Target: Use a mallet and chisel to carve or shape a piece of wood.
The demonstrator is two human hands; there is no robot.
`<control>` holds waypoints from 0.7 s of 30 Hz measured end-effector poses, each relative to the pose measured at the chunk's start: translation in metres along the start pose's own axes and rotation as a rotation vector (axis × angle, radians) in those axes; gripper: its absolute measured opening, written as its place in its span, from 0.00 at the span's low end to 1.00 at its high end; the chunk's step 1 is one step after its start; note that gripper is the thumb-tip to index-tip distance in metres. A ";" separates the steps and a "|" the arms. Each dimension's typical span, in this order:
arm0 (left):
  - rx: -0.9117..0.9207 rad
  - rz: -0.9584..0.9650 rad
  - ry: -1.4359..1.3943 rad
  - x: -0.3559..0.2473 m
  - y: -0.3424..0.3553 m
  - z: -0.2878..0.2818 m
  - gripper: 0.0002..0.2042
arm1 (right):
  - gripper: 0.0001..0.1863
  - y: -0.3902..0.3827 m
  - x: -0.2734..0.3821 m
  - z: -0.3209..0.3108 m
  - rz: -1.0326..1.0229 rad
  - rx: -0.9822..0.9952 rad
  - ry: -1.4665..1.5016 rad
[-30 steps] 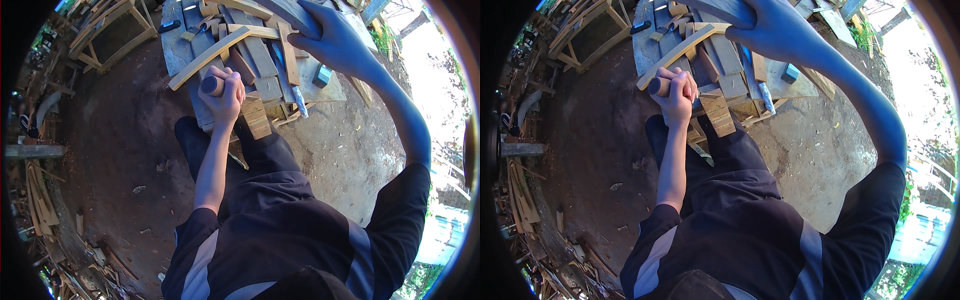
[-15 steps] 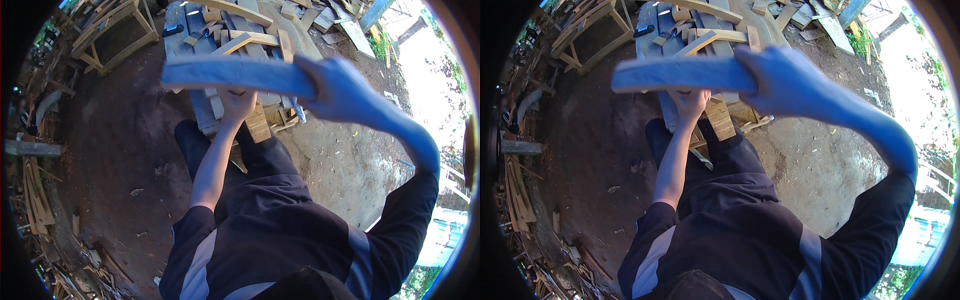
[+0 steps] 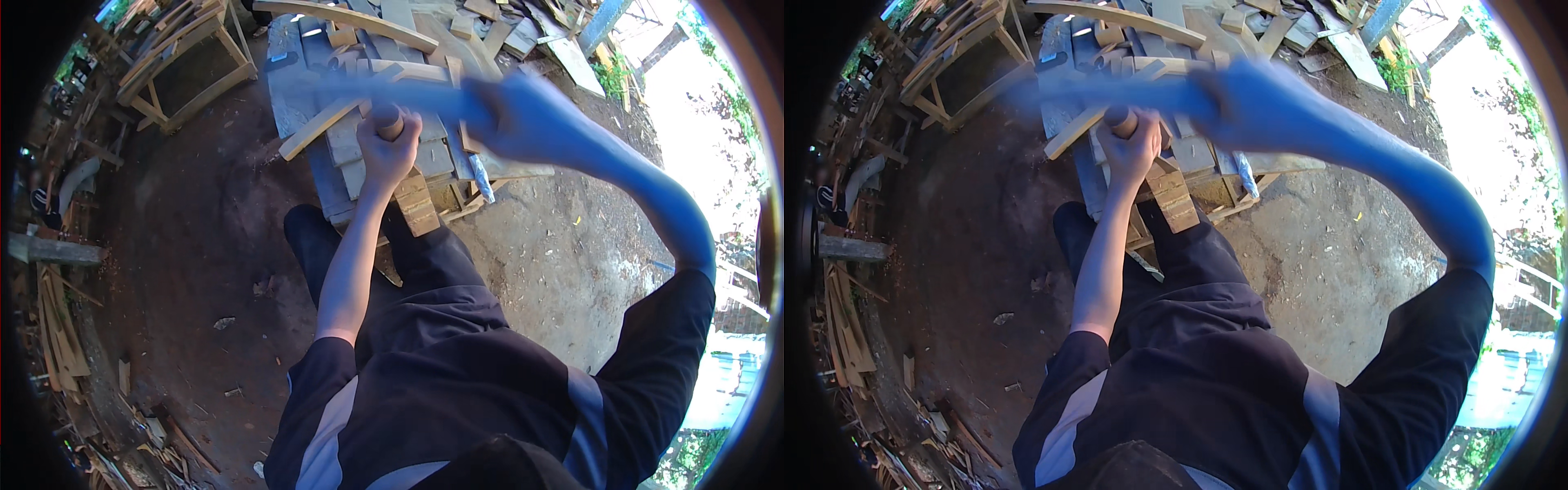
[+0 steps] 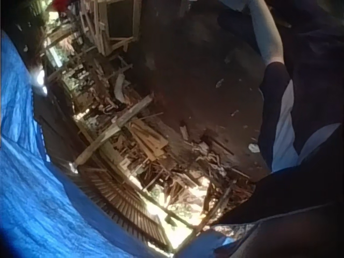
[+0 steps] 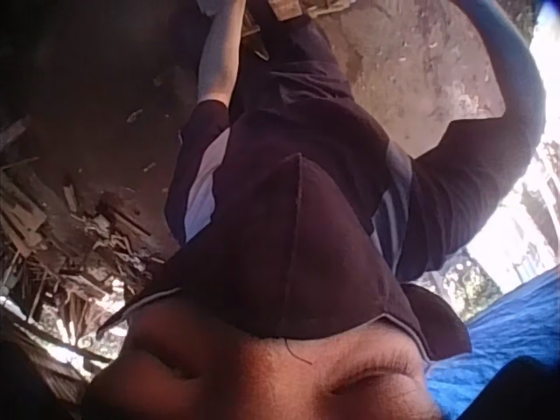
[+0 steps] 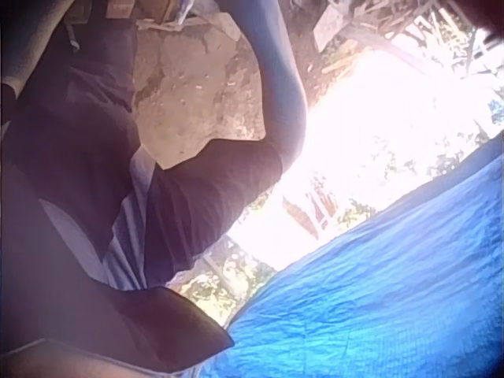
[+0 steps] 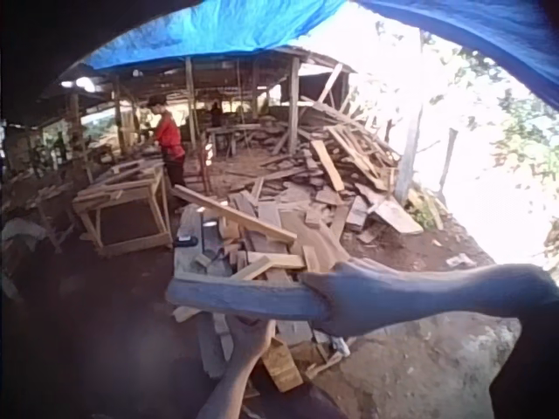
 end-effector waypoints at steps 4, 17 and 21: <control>0.009 -0.069 -0.028 -0.007 0.001 0.001 0.10 | 0.16 0.012 -0.029 -0.032 0.216 -0.200 0.086; 0.066 0.000 -0.170 -0.022 -0.016 0.002 0.11 | 0.25 0.015 -0.065 -0.021 0.279 -0.281 0.108; 0.177 0.271 0.132 -0.030 -0.049 0.009 0.12 | 0.18 0.017 -0.042 -0.040 0.413 -0.176 0.304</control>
Point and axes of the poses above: each hand's wrist, its own y-axis towards the middle knuckle, its own z-axis out of the palm, x = y × z, the point moved 7 cm from there along y, towards the middle knuckle, and after that the axes turned 6 degrees about -y, right-handed, at the moved point
